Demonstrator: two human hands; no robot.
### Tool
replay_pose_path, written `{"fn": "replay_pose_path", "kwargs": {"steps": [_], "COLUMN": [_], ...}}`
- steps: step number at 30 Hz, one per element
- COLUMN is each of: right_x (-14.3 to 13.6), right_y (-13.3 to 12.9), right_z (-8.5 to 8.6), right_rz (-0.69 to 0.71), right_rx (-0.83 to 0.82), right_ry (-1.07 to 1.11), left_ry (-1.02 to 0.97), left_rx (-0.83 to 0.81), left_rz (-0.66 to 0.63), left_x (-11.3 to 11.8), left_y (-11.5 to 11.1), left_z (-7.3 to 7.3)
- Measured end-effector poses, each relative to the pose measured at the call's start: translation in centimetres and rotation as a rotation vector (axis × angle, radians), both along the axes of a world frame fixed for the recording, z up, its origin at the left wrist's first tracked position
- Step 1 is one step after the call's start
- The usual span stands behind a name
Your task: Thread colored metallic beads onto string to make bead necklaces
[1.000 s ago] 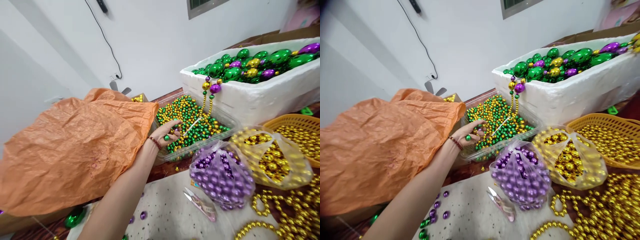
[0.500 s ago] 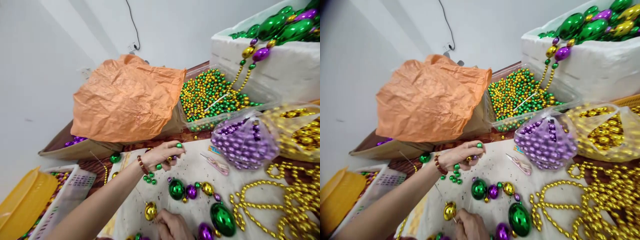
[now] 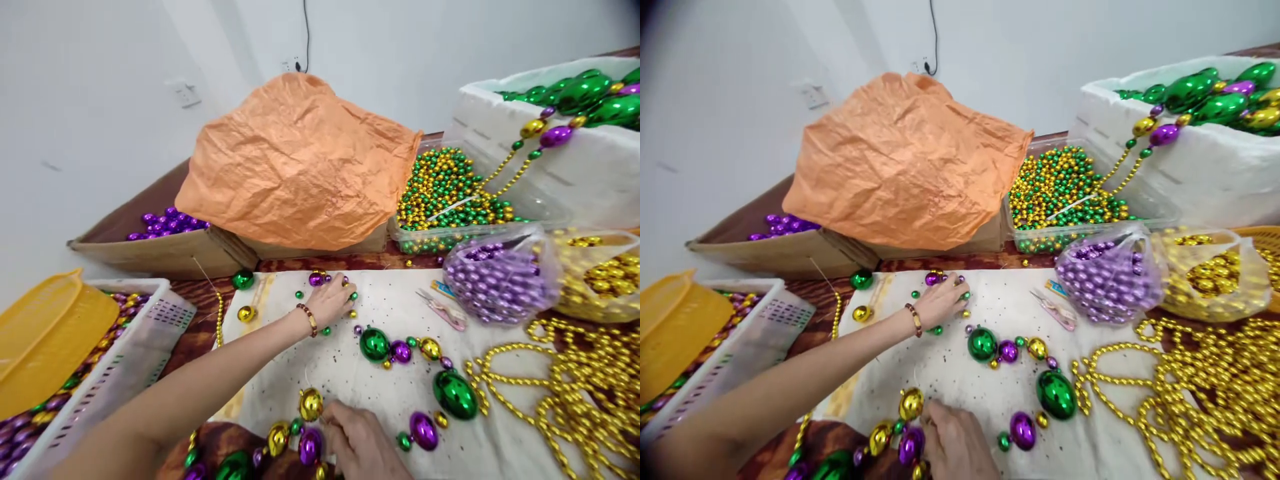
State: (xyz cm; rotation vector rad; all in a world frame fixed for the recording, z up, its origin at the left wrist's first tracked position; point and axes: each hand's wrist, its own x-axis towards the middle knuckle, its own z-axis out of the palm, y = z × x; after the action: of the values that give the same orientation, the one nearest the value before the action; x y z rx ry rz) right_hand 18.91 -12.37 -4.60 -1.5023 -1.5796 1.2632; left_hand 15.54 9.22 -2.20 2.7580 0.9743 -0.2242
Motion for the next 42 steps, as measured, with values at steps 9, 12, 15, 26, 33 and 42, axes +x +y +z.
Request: {"fn": "replay_pose_path", "kwargs": {"steps": [9,12,15,26,33,42], "right_x": [1.4,1.8,2.0,2.6,2.6,2.9], "right_y": [0.1,0.1,0.0,-0.3,-0.4,-0.1], "right_z": [-1.2,-1.7,-2.0,-2.4,-2.7,-2.5], "right_rz": [-0.060,-0.062,-0.081,-0.123,-0.128,-0.150], "right_rx": [-0.036,-0.058,-0.082,-0.104,-0.100,-0.086], "right_ry": [0.008,0.016,0.014,0.026,0.017,0.027], "left_ry": [0.043,0.038,0.012,-0.079,-0.144,-0.290], "left_rx": [-0.089,-0.145,-0.207,-0.376,-0.305,-0.237], "left_rz": [-0.018,-0.020,-0.064,-0.235,-0.166,-0.040], "left_x": [0.0,0.0,-0.4,-1.0,-1.2,-3.0], "left_y": [0.3,0.2,0.2,1.5,0.7,0.9], "left_z": [1.3,1.9,2.4,3.2,2.0,2.6]}}
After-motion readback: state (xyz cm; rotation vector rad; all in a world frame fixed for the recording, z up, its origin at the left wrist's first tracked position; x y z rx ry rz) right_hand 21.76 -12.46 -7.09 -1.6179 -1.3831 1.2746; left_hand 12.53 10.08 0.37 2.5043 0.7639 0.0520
